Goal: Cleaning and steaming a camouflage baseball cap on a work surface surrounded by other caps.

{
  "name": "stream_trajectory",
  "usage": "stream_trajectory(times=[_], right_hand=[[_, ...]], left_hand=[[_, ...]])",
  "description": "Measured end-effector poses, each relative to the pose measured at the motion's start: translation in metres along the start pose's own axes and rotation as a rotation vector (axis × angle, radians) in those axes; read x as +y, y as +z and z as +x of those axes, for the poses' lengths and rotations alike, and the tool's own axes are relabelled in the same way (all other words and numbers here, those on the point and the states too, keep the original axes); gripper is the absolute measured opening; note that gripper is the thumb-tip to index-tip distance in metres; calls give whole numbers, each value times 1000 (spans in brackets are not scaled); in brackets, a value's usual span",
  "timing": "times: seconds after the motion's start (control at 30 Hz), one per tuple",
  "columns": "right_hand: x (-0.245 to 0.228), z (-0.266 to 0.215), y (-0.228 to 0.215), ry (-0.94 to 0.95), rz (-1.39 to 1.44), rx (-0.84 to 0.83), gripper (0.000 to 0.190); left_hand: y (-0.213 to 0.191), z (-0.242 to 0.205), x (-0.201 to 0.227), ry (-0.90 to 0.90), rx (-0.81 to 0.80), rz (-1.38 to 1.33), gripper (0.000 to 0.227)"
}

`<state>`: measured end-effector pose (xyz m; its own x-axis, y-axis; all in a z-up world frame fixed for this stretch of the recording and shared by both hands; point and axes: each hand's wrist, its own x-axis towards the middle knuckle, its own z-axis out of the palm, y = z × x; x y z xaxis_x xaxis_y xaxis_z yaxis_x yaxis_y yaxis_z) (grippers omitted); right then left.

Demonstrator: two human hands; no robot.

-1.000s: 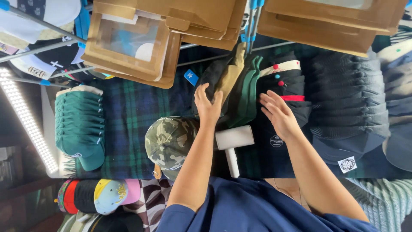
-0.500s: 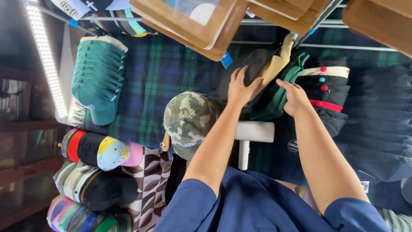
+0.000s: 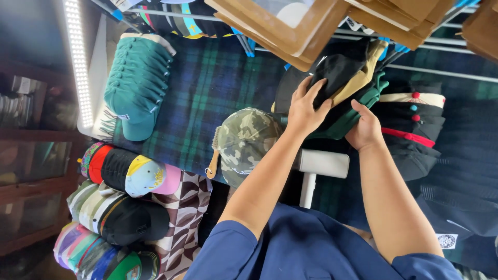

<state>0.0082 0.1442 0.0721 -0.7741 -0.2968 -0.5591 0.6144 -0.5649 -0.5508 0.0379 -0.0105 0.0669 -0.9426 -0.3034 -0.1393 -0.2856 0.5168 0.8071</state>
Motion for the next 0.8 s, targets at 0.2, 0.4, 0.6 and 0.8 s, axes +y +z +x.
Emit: stream_trajectory(times=[0.2, 0.4, 0.6, 0.8], right_hand=[[43, 43, 10, 23, 271, -85, 49], [86, 57, 21, -39, 382, -67, 53], [73, -11, -63, 18, 169, 34, 41], [83, -117, -72, -43, -16, 168, 33]], left_hand=[[5, 58, -47, 307, 371, 233, 62], [-55, 41, -44, 413, 436, 204, 43], [-182, -77, -57, 206, 233, -28, 30], [-220, -149, -212, -163, 167, -110, 25]])
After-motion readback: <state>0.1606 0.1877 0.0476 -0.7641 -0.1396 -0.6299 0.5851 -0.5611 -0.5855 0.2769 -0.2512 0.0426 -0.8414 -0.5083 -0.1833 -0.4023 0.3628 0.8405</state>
